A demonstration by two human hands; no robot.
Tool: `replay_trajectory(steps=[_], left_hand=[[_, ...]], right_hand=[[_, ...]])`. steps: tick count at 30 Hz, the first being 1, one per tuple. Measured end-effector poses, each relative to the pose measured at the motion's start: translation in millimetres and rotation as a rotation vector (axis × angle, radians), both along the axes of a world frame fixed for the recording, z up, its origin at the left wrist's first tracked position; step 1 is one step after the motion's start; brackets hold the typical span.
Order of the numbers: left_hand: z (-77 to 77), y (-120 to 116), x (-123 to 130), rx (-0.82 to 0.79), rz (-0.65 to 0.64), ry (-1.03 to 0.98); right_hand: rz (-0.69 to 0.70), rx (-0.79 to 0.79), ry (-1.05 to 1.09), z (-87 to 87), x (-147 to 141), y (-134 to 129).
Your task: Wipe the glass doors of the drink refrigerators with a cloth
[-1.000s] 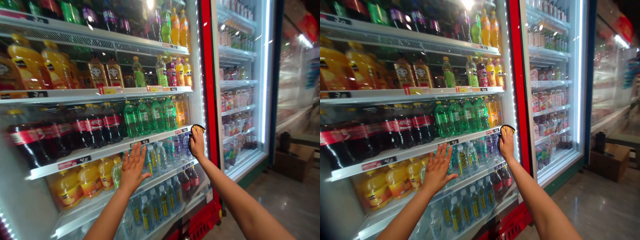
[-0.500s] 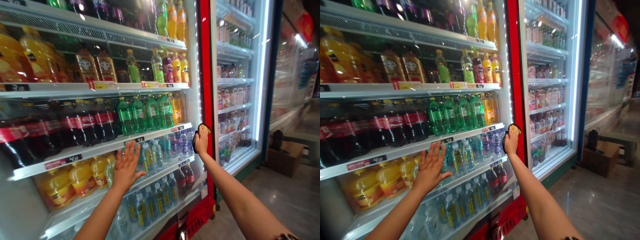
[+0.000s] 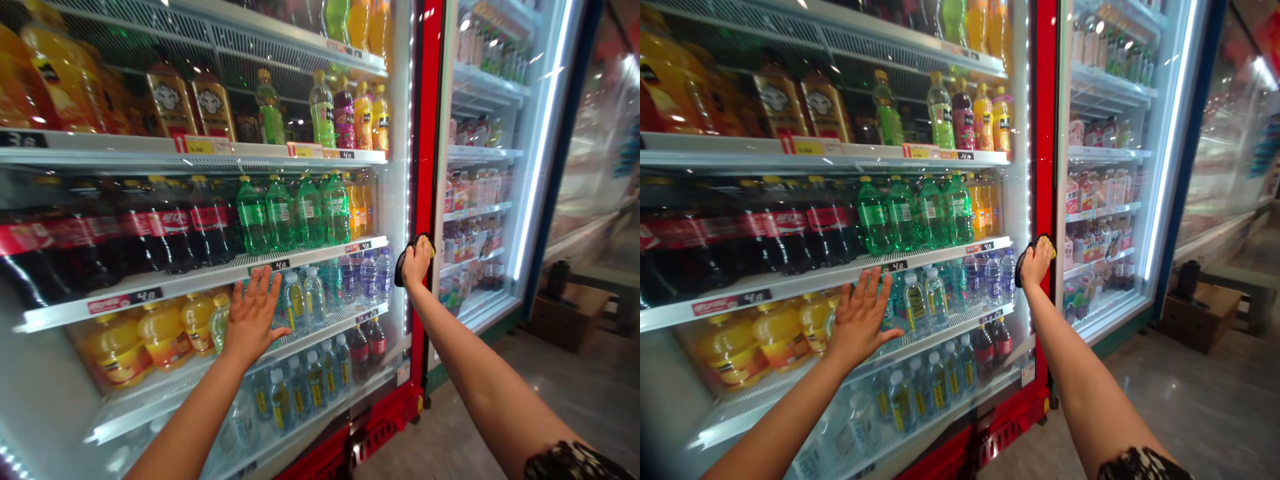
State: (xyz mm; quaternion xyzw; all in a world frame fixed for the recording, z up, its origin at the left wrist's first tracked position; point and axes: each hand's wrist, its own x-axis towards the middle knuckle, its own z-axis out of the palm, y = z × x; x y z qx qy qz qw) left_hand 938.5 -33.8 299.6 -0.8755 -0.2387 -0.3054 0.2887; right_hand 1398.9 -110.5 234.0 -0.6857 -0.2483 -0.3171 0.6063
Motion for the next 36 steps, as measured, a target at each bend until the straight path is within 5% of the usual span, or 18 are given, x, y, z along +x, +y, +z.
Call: replay_trajectory(steps=[4, 6, 12, 14, 16, 20, 22, 24, 30, 36], left_hand=[[0.0, 1, 1, -0.009, -0.001, 0.003], [-0.1, 1, 1, -0.007, -0.012, 0.001], [-0.5, 2, 1, -0.014, -0.018, -0.009], [-0.8, 2, 0, -0.006, -0.006, -0.003], [-1.2, 2, -1, 0.009, 0.002, -0.001], [-2.0, 3, -1, 0.038, 0.006, -0.001], [-2.2, 3, -1, 0.042, 0.006, -0.005], [-2.4, 3, 0, 0.041, 0.004, -0.010], [-2.3, 2, 0, 0.019, 0.030, 0.016], [-2.8, 0, -1, 0.017, 0.035, 0.024]], right_hand=[[-0.021, 0.031, 0.124, -58.5, -23, -9], [-0.027, 0.036, 0.163, -69.0, -25, -10], [-0.019, 0.017, 0.088, -8.2, 12, 7], [-0.025, 0.029, 0.068, -7.8, 11, 7], [-0.043, 0.058, 0.082, -32.4, -2, 2], [-0.084, 0.111, 0.147, -112.3, -38, -15], [-0.097, 0.114, 0.148, -134.1, -45, -18], [-0.099, 0.103, 0.125, -133.0, -43, -15], [0.005, -0.018, -0.050, -91.5, -52, -1], [0.240, -0.326, -0.356, -131.0, -80, -37]])
